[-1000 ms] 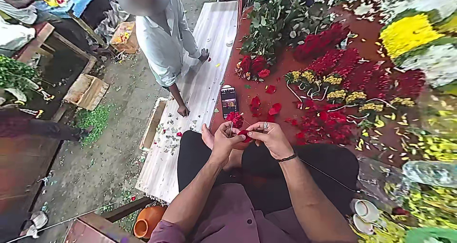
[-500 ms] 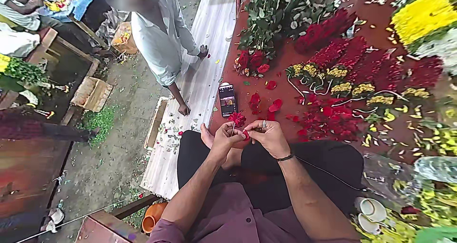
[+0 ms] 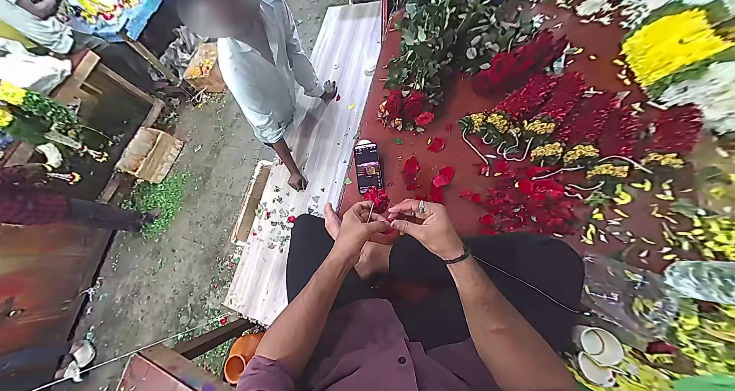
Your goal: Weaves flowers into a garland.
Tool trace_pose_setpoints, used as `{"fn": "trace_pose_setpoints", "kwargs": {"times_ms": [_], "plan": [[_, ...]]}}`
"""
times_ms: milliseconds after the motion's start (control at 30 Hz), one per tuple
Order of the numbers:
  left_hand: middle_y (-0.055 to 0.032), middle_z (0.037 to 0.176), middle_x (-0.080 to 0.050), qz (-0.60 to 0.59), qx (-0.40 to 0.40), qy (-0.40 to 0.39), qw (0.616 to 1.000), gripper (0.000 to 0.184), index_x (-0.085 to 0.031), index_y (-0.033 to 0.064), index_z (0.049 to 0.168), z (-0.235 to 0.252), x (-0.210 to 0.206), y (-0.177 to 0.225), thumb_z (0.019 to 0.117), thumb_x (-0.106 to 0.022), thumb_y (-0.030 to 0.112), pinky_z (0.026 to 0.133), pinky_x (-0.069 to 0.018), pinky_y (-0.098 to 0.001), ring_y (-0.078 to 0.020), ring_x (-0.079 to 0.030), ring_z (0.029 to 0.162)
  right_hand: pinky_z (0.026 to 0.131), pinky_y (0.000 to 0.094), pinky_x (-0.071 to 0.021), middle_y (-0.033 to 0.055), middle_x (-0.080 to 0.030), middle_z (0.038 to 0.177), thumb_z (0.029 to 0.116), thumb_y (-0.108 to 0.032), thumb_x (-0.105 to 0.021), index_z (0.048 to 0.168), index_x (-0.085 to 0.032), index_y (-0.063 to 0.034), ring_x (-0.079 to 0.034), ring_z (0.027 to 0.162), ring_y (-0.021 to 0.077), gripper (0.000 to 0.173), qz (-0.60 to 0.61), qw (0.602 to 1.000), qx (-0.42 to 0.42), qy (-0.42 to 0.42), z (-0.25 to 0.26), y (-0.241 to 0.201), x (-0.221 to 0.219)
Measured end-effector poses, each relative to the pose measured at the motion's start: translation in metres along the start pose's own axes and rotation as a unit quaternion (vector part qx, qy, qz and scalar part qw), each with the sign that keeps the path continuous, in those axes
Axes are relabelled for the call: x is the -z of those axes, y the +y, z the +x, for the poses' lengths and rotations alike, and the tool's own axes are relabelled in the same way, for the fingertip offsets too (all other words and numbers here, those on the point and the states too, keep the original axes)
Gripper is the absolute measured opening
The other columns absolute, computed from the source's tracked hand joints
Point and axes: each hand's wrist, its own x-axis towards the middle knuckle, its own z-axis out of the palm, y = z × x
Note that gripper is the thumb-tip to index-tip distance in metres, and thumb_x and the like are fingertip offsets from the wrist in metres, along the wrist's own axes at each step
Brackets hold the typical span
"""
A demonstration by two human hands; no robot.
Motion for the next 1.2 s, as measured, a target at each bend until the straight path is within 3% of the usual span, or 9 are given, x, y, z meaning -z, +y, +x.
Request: {"fn": "trace_pose_setpoints", "kwargs": {"times_ms": [100, 167, 267, 400, 667, 767, 900, 1033, 1200], "plan": [[-0.0141, 0.092, -0.072, -0.024, 0.019, 0.004, 1.000, 0.051, -0.057, -0.0080, 0.126, 0.001, 0.003, -0.001, 0.0793, -0.077, -0.001, 0.074, -0.0563, -0.0312, -0.0171, -0.068, 0.079, 0.080, 0.0365, -0.0639, 0.0125, -0.073, 0.108, 0.0804, -0.007, -0.083, 0.122, -0.070, -0.0001, -0.072, 0.090, 0.0219, 0.044, 0.049, 0.997, -0.009, -0.052, 0.000, 0.000, 0.005], [-0.0143, 0.095, -0.072, -0.051, 0.033, -0.001, 0.998, 0.049, -0.057, -0.0079, 0.127, 0.001, 0.005, 0.001, 0.0814, -0.075, -0.001, 0.075, -0.0569, -0.0320, -0.0175, -0.068, 0.080, 0.086, 0.0390, -0.0630, 0.0152, -0.071, 0.115, 0.0781, 0.001, -0.081, 0.130, -0.065, 0.0009, -0.072, 0.097, 0.0245, 0.054, 0.087, 0.993, -0.018, -0.080, 0.001, 0.001, 0.010], [-0.0136, 0.096, -0.071, -0.065, 0.051, -0.020, 0.996, 0.045, -0.059, -0.0066, 0.124, 0.001, 0.007, 0.002, 0.0825, -0.074, 0.000, 0.074, -0.0563, -0.0327, -0.0174, -0.067, 0.081, 0.084, 0.0393, -0.0639, 0.0129, -0.072, 0.114, 0.0782, 0.005, -0.075, 0.122, -0.070, -0.0009, -0.073, 0.095, 0.0233, 0.045, 0.041, 0.998, -0.008, -0.041, 0.001, 0.005, 0.003], [-0.0139, 0.096, -0.071, -0.044, 0.049, -0.015, 0.998, 0.048, -0.059, -0.0067, 0.124, 0.002, 0.006, 0.000, 0.0803, -0.077, 0.000, 0.072, -0.0561, -0.0312, -0.0169, -0.067, 0.081, 0.084, 0.0393, -0.0641, 0.0113, -0.072, 0.112, 0.0799, 0.001, -0.078, 0.111, -0.075, -0.0012, -0.072, 0.097, 0.0227, 0.031, 0.019, 1.000, 0.022, -0.009, 0.001, 0.010, -0.005], [-0.0127, 0.087, -0.072, 0.003, 0.014, -0.007, 1.000, 0.060, -0.053, -0.0053, 0.128, 0.006, 0.013, 0.007, 0.0755, -0.081, -0.001, 0.081, -0.0595, -0.0367, -0.0193, -0.070, 0.081, 0.065, 0.0349, -0.0624, 0.0132, -0.074, 0.098, 0.0804, 0.001, -0.076, 0.114, -0.072, 0.0017, -0.070, 0.073, 0.0197, 0.034, 0.067, 0.996, -0.020, 0.047, -0.002, 0.015, -0.019], [-0.0124, 0.088, -0.073, 0.025, 0.002, -0.008, 1.000, 0.058, -0.054, -0.0047, 0.128, 0.005, 0.014, 0.012, 0.0777, -0.081, -0.001, 0.080, -0.0596, -0.0365, -0.0191, -0.071, 0.082, 0.061, 0.0342, -0.0609, 0.0143, -0.072, 0.092, 0.0795, 0.004, -0.075, 0.112, -0.070, 0.0028, -0.068, 0.069, 0.0200, 0.033, 0.109, 0.988, -0.057, 0.093, -0.003, 0.013, -0.029], [-0.0126, 0.092, -0.073, 0.038, -0.002, -0.013, 0.999, 0.044, -0.055, -0.0053, 0.128, 0.002, 0.014, 0.014, 0.0870, -0.071, -0.001, 0.080, -0.0590, -0.0358, -0.0188, -0.070, 0.082, 0.057, 0.0332, -0.0592, 0.0134, -0.071, 0.085, 0.0764, 0.006, -0.075, 0.113, -0.067, 0.0024, -0.067, 0.066, 0.0196, 0.038, 0.121, 0.978, -0.081, 0.146, -0.002, 0.010, -0.033], [-0.0102, 0.092, -0.072, 0.084, 0.000, 0.019, 0.996, 0.030, -0.067, -0.0047, 0.122, 0.004, 0.012, 0.008, 0.0945, -0.066, 0.007, 0.076, -0.0554, -0.0311, -0.0150, -0.066, 0.078, 0.057, 0.0348, -0.0599, 0.0108, -0.066, 0.076, 0.0747, 0.007, -0.073, 0.113, -0.061, 0.0013, -0.066, 0.062, 0.0205, 0.041, 0.145, 0.967, -0.089, 0.191, -0.002, 0.004, -0.032], [-0.0070, 0.087, -0.073, 0.145, -0.025, 0.007, 0.989, 0.022, -0.075, -0.0010, 0.109, 0.002, 0.010, 0.002, 0.0932, -0.063, 0.007, 0.073, -0.0543, -0.0306, -0.0115, -0.065, 0.075, 0.051, 0.0315, -0.0568, 0.0111, -0.066, 0.073, 0.0763, 0.010, -0.073, 0.119, -0.057, 0.0018, -0.066, 0.059, 0.0199, 0.047, 0.155, 0.959, -0.101, 0.216, -0.003, 0.002, -0.038]]}}
